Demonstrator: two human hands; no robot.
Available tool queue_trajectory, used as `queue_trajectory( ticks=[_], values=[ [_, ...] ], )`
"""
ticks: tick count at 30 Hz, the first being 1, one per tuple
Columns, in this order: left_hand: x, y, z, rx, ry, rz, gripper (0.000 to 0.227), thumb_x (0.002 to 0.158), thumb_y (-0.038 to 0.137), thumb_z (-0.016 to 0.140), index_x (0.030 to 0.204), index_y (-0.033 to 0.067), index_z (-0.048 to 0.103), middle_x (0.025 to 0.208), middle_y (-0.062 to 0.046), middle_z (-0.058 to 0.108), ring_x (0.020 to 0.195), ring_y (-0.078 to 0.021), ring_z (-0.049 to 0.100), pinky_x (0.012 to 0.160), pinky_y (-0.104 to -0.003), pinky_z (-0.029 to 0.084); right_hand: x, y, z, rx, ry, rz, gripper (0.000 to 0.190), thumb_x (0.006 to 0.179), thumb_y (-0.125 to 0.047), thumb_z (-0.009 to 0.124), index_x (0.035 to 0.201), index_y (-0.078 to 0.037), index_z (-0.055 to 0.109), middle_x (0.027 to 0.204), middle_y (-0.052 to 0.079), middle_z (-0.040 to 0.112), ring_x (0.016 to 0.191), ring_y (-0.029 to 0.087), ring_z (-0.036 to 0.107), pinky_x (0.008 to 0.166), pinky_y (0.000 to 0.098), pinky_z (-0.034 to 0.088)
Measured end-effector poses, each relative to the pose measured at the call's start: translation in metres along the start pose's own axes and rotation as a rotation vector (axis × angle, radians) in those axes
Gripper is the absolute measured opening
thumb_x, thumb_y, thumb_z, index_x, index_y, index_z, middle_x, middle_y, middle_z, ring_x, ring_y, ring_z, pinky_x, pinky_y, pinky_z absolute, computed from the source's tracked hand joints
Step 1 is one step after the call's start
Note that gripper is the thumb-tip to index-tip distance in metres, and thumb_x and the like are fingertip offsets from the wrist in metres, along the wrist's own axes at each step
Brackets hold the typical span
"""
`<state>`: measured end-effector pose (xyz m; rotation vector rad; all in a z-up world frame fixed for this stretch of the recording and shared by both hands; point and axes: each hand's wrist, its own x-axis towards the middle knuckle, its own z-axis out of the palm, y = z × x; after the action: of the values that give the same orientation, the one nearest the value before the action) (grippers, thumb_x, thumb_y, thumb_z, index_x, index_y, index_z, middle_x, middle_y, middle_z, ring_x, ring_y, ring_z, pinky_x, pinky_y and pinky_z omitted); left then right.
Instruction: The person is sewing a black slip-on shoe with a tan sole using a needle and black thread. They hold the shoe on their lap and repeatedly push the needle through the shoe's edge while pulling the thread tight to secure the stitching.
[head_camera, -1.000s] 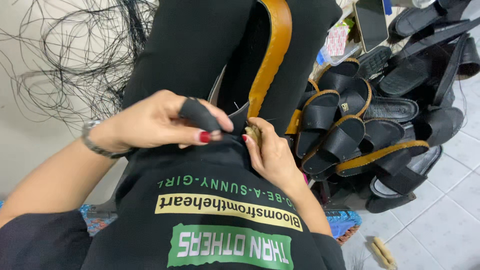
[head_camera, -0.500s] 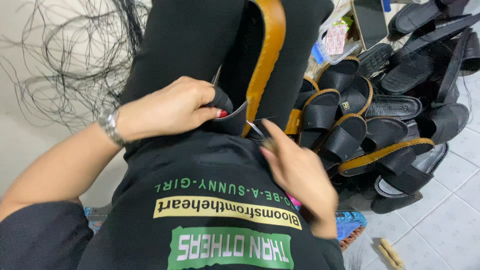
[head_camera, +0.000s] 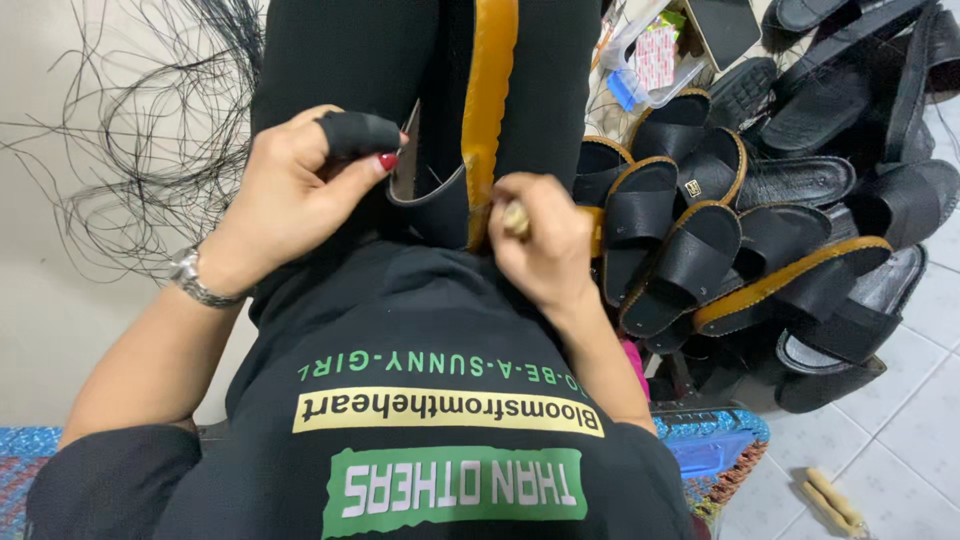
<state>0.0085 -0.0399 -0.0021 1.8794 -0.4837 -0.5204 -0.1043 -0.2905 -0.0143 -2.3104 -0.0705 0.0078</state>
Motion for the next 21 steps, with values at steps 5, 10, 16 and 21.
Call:
queue_trajectory(
  ticks=[5,10,16,21],
  values=[
    [-0.004,-0.024,0.009,0.039,-0.056,0.013,0.017,0.097,0.002,0.072,0.113,0.0039,0.075,0.102,-0.009,0.07,0.093,-0.018,0.067,0.081,-0.027,0.05,-0.018,0.05,-0.048,-0.353,0.045,-0.022,0.036,0.081,0.014,0.06,0.115,0.002,0.065,0.108,0.018,0.07,0.097,0.035,0.067,0.086,0.0416,0.053],
    [-0.01,-0.032,-0.009,0.039,0.118,0.057,0.022,0.1,-0.007,0.069,0.119,0.0008,0.073,0.113,-0.014,0.07,0.103,-0.0243,0.067,0.094,-0.032,0.051,-0.02,0.006,-0.061,-0.045,0.135,0.158,0.012,0.1,-0.007,0.07,0.109,0.001,0.068,0.101,0.013,0.071,0.088,0.02,0.066,0.081,0.0317,0.051],
    [-0.015,-0.024,-0.011,0.072,0.171,0.022,0.017,0.103,-0.004,0.071,0.119,0.0016,0.073,0.11,-0.013,0.069,0.099,-0.0223,0.064,0.088,-0.031,0.05,-0.012,-0.004,-0.03,0.027,-0.053,0.084,0.035,0.093,-0.018,0.077,0.122,-0.004,0.064,0.109,0.011,0.071,0.098,0.022,0.069,0.091,0.0335,0.053],
    [-0.008,-0.019,0.008,0.046,0.138,0.083,0.018,0.102,-0.004,0.072,0.118,0.0014,0.074,0.108,-0.013,0.068,0.093,-0.0224,0.066,0.084,-0.03,0.051,0.001,0.022,-0.019,-0.252,0.085,-0.094,0.012,0.091,0.001,0.059,0.1,-0.005,0.065,0.094,0.012,0.068,0.083,0.029,0.065,0.074,0.0385,0.051]
  ],
)
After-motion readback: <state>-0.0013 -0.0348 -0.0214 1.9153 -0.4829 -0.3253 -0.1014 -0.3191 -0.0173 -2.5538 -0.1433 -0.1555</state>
